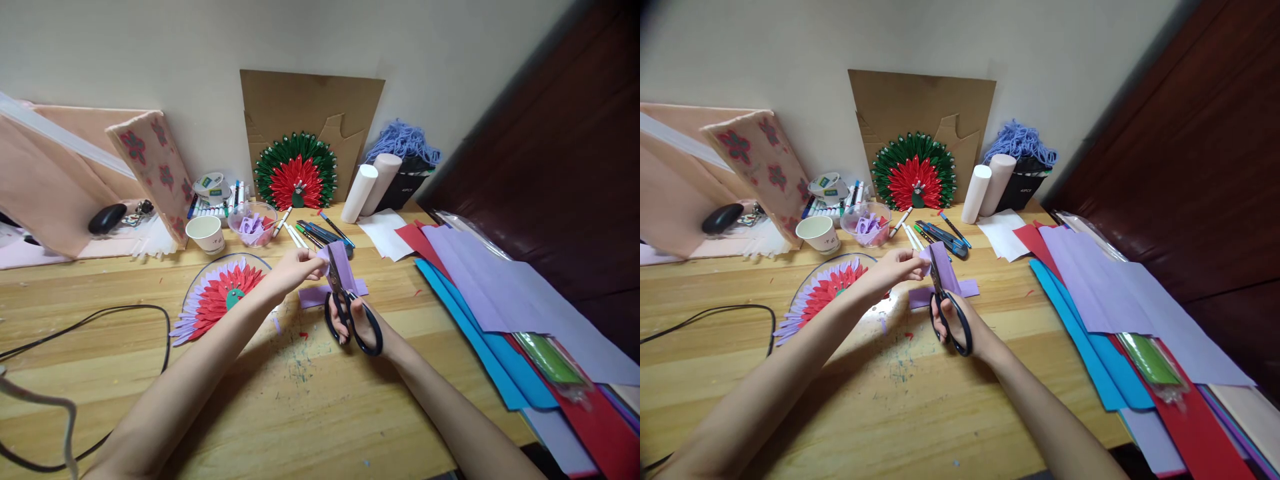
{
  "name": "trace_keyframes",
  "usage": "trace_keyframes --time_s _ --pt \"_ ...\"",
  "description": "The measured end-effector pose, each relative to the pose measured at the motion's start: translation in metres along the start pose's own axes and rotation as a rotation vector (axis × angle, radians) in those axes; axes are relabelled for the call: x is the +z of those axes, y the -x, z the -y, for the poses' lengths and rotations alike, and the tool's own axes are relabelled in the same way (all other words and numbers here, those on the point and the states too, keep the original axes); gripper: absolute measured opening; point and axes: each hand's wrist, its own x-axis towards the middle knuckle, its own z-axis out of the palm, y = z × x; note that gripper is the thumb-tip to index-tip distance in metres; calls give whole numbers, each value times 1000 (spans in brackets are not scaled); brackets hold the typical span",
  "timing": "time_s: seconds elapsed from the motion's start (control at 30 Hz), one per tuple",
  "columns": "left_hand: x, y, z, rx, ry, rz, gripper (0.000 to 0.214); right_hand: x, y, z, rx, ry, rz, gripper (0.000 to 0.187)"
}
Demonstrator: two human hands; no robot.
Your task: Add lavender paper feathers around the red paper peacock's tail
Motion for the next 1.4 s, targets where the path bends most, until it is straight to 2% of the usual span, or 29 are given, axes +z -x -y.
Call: trace_keyframes --time_s 0.27,0.5,0.7,0.83,1.0,1.27,1.4 --pt "-1 -2 2 -5 68 -1 13 1 -2 7 44 21 -73 69" --pt "-1 -2 -1 27 122 -54 13 1 -2 9 69 32 -129 69" --pt "2 0 -5 45 109 -147 12 2 1 1 15 -11 -23 75" --pt "6 4 -7 23 86 -138 10 5 2 0 -20 -18 3 77" --pt "10 6 -8 -5 78 -108 15 7 2 -2 -47 9 -35 74" --pt "13 4 0 -4 139 -12 19 10 -2 -4 -21 -129 -63 77" --pt "16 5 0 -19 104 -27 17 13 -2 -3 -18 -166 -89 75"
